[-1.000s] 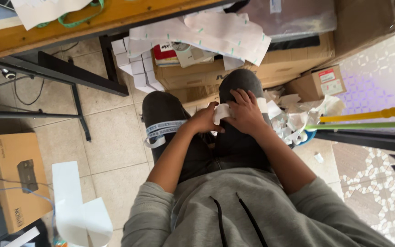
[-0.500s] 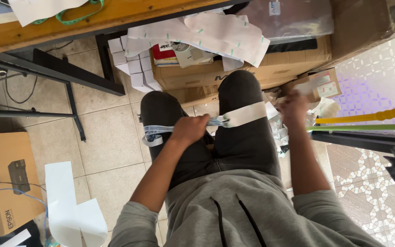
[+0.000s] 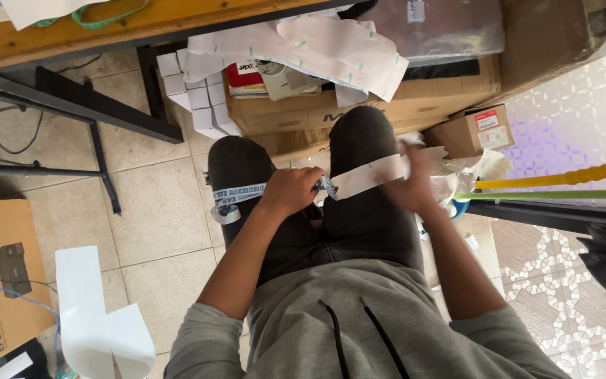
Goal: The person sits and peels white paper backing strips off printed ribbon sections, working over their lap. They separate the printed ribbon from the backing, smooth the pieces, and stack the finished ribbon strips on the table.
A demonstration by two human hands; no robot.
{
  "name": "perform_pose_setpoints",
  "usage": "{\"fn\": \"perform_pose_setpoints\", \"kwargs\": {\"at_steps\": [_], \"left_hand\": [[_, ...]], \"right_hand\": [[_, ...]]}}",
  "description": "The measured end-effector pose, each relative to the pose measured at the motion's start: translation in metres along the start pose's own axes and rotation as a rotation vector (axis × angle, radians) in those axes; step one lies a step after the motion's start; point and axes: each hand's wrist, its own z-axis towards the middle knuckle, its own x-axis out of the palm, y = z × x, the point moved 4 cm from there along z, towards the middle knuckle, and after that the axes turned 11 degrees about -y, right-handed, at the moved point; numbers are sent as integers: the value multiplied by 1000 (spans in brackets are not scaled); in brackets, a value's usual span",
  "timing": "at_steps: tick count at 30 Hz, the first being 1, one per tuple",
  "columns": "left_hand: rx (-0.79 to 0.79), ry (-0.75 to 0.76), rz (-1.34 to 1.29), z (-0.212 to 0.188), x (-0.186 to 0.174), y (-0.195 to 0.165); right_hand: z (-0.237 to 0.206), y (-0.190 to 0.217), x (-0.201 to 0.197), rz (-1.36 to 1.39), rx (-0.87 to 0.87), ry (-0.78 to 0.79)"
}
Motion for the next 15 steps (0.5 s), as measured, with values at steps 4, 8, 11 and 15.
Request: {"fn": "perform_pose_setpoints", "kwargs": {"at_steps": [4,8,11,15], "left_hand": [[103,-136,-85,8,-18,-4],[15,-46,32,-2,-35,12],[-65,-37,30,-21,-45,25],[-163,5,8,-43,-46,41]], "right_hand": [[3,75,32,29,-463,179],[20,76,48,184,-357,398],[30,48,38,71,-369,210],[37,5,10,29,-67,162]]}}
